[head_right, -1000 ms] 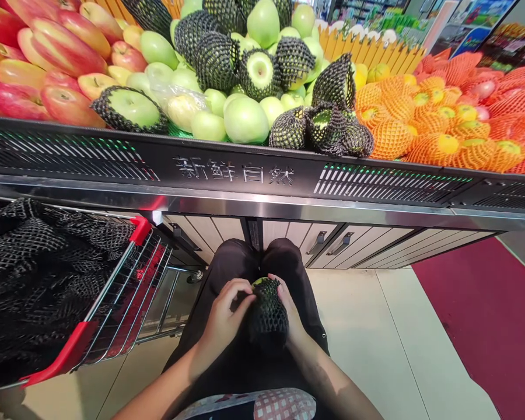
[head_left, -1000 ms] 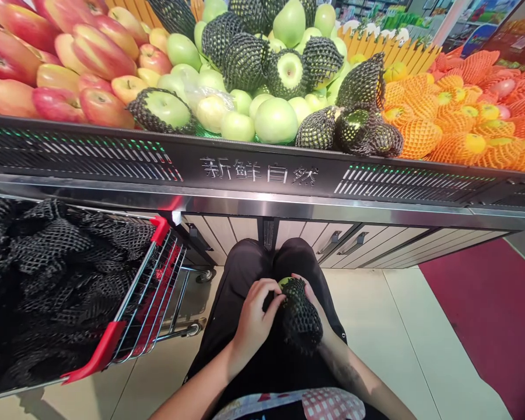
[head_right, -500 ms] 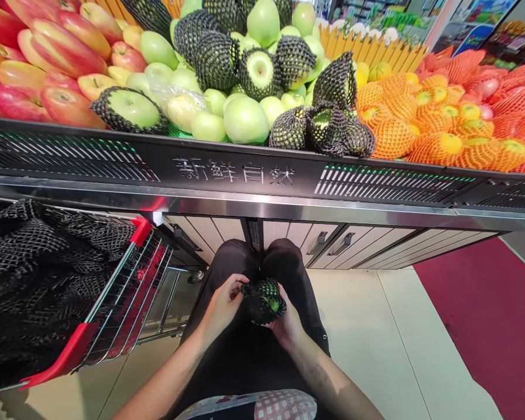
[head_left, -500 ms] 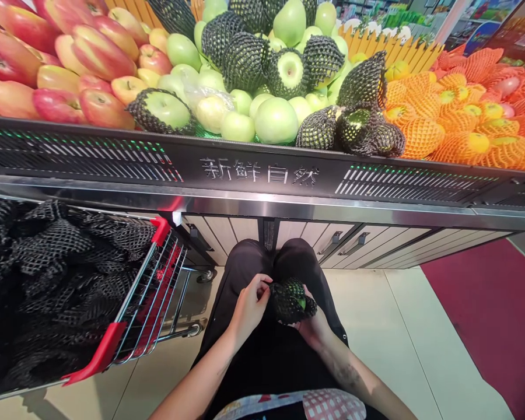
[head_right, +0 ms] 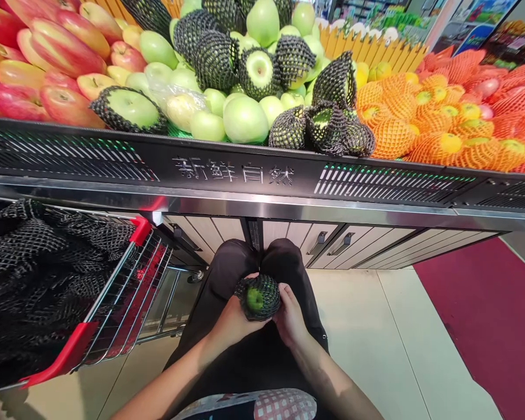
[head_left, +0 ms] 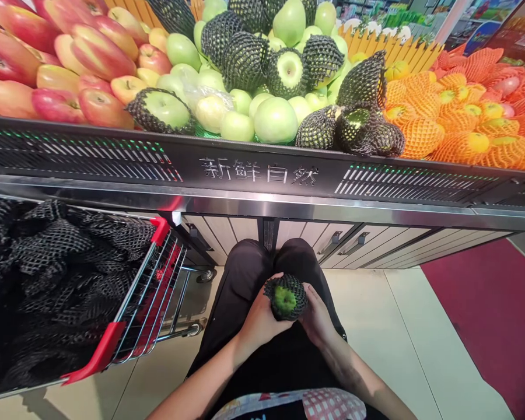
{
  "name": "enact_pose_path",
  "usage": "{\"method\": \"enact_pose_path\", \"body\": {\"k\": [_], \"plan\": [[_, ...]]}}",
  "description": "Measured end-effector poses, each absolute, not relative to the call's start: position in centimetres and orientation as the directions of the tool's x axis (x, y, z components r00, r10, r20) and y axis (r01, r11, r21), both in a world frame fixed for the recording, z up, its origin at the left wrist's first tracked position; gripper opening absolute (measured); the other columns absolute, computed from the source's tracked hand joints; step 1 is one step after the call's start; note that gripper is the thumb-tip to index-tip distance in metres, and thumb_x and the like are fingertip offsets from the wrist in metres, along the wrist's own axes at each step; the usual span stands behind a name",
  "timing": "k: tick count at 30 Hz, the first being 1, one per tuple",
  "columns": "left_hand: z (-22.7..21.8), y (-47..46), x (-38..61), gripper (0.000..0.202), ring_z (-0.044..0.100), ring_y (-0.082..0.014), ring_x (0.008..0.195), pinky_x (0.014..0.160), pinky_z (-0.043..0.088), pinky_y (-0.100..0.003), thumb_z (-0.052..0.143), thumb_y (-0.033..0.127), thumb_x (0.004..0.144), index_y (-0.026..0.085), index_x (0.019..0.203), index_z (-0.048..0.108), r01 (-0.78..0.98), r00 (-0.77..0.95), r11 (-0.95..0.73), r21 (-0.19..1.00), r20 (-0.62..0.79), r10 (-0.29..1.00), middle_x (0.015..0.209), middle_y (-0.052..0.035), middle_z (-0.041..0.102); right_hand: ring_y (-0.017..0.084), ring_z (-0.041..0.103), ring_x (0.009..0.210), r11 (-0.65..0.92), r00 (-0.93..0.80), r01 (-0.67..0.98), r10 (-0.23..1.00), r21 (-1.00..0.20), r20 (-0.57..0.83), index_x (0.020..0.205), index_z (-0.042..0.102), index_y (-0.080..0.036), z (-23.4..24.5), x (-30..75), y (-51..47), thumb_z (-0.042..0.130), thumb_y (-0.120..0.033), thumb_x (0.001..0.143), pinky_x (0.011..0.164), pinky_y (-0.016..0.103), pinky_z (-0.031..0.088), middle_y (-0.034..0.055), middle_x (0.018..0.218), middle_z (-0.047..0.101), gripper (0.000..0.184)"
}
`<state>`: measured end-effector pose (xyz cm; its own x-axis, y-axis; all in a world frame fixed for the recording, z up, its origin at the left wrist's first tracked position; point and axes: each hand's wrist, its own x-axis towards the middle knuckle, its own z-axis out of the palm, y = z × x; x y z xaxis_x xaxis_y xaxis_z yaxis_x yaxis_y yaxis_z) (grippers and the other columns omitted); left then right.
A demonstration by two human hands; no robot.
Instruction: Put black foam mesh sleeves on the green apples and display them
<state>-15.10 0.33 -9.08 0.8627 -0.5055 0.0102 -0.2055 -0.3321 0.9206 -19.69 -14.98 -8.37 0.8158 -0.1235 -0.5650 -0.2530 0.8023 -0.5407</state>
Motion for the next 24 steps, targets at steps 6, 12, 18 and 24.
{"method": "enact_pose_path", "body": {"k": [6,12,18,24], "plan": [[-8.4,0.3,-15.1,0.083,0.053,-0.0297,0.127,0.113,0.042,-0.049,0.078,0.023,0.064,0.022,0.137,0.040,-0.322,0.891,-0.218,0.921,0.217,-0.399,0.136,-0.0120,0.054,0.014,0.065,0.076,0.811,0.860,-0.331,0.049,-0.483,-0.508,0.095,0.069,-0.020,-8.9,-19.2,-16.2,0.083,-0.034,0.076,0.070,0.027,0.053,-0.0011,0.088,0.071,0.028],[-7.4,0.7,-15.0,0.085,0.048,-0.0311,0.131,0.117,0.034,-0.051,0.078,0.027,0.070,0.021,0.143,0.033,-0.263,0.916,-0.190,0.946,0.184,-0.357,0.139,-0.0145,0.048,0.015,0.066,0.083,0.783,0.917,-0.356,0.189,-0.510,-0.351,0.104,0.069,-0.023,-8.6,-19.6,-15.4,0.087,-0.048,0.069,0.074,0.028,0.055,0.0019,0.098,0.071,0.046],[-6.9,2.1,-14.9,0.070,0.038,-0.0317,0.137,0.119,0.029,-0.048,0.063,0.061,0.084,0.025,0.137,0.034,0.141,0.833,0.219,0.966,0.004,-0.554,0.141,-0.0121,0.039,0.011,0.065,0.074,0.701,0.954,-0.274,0.112,-0.658,-0.279,0.100,0.068,-0.024,-8.6,-19.7,-16.2,0.093,-0.026,0.062,0.068,0.022,0.053,-0.0026,0.088,0.069,0.046],[-4.7,2.6,-14.0,0.058,0.051,-0.0111,0.087,0.079,0.045,-0.023,0.082,0.039,0.075,0.026,0.110,0.038,0.329,0.806,0.203,0.922,-0.162,-0.570,0.098,0.0029,0.049,0.007,0.057,0.067,0.709,0.958,-0.251,0.085,-0.659,-0.274,0.080,0.066,-0.020,-9.3,-19.6,-17.4,0.091,-0.026,0.066,0.068,0.017,0.048,-0.0047,0.073,0.063,0.030]]}}
